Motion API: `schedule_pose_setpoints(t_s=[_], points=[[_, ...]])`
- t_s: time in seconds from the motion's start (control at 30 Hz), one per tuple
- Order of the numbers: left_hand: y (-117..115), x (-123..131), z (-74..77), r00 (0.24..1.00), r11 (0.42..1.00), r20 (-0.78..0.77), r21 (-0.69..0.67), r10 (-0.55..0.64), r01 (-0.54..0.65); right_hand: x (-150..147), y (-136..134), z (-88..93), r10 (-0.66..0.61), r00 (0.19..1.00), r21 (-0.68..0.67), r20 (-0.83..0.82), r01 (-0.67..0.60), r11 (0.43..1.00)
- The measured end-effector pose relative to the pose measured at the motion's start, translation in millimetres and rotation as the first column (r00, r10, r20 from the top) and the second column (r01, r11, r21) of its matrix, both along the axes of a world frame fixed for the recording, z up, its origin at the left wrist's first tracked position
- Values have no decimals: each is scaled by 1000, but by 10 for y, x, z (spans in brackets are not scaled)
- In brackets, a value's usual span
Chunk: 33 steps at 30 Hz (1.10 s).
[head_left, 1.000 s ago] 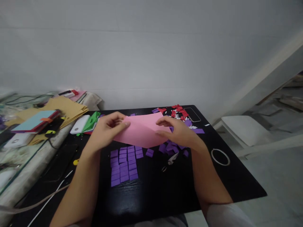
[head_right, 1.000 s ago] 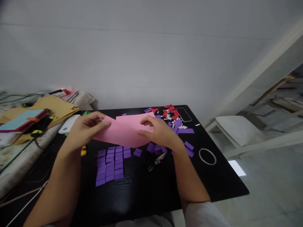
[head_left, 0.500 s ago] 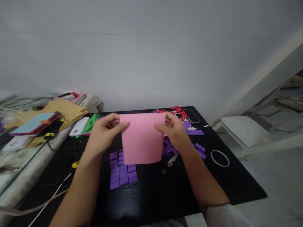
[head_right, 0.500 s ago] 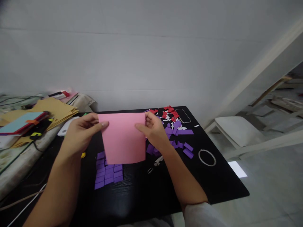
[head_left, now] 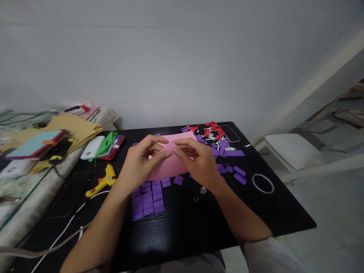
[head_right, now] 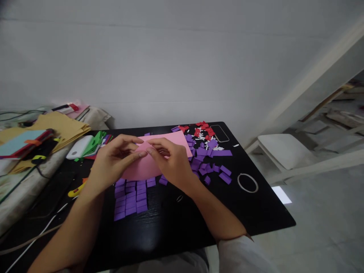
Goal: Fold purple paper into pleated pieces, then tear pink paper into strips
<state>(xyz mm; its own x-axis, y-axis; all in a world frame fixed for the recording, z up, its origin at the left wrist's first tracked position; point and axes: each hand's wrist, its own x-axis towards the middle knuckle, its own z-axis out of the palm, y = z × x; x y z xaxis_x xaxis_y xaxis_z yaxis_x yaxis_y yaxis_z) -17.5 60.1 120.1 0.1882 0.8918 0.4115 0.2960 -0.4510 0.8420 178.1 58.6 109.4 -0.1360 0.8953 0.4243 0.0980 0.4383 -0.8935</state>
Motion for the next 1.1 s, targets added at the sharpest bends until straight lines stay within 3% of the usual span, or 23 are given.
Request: schedule_pose_setpoints(t_s=[0.23, 0.37, 0.87, 1.1], points=[[-65, 95, -36, 977, 958, 5, 196, 213, -210, -27, -19, 19, -97, 990, -14, -106, 96, 995], [-89, 126, -45, 963, 934, -1, 242, 271, -263, -41, -33, 21, -145, 983, 11, -112, 147, 989], [-108, 127, -50, 963, 912, 13, 318, 268, -258, -60, -60, 18, -228, 969, 100, -93, 237, 966], [-96, 135, -34, 979, 895, 18, 402, 205, -195, -65, -56, -4, -228, 966, 144, -124, 245, 959]])
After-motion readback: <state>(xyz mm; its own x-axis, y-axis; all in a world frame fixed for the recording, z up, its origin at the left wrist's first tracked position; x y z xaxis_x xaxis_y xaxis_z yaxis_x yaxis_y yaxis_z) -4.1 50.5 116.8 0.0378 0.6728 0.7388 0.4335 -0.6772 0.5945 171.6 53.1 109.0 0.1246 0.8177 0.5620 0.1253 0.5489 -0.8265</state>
